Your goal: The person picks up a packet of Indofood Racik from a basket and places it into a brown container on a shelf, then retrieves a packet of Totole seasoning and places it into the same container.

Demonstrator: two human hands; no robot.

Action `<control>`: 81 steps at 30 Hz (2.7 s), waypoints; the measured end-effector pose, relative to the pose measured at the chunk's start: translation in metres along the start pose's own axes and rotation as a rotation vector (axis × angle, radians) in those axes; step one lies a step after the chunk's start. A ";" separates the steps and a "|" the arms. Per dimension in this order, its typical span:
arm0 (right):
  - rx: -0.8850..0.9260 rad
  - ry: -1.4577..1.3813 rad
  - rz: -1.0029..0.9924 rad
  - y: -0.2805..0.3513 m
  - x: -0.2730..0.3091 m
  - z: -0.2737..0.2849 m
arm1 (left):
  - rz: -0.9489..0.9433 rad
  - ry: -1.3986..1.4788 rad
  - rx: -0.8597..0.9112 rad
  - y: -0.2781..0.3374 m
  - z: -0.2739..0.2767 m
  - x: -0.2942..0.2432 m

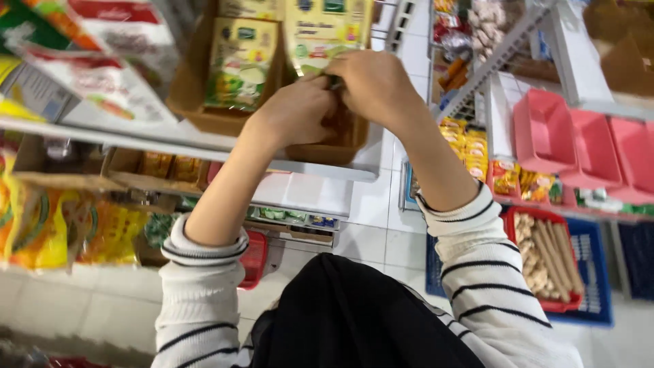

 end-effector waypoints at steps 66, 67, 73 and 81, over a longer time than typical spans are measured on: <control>-1.219 0.311 -1.975 1.142 -0.020 0.133 | -1.266 0.909 0.875 -0.105 -0.445 -1.045; -1.191 0.337 -1.980 1.153 -0.026 0.137 | -1.255 0.911 0.881 -0.109 -0.449 -1.054; -1.172 0.306 -2.006 1.212 -0.043 0.140 | -1.195 0.897 0.929 -0.117 -0.479 -1.105; -1.178 0.287 -2.069 1.352 -0.025 0.163 | -1.112 0.999 0.906 -0.119 -0.486 -1.208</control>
Point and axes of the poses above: each hand's wrist, its own y-axis away from the middle knuckle, its own z-axis out of the back of the hand, x = y × z, the point moved 7 cm from there along -y, towards the middle knuckle, and after that the axes turned 4 degrees about -y, right-handed, at the moved point
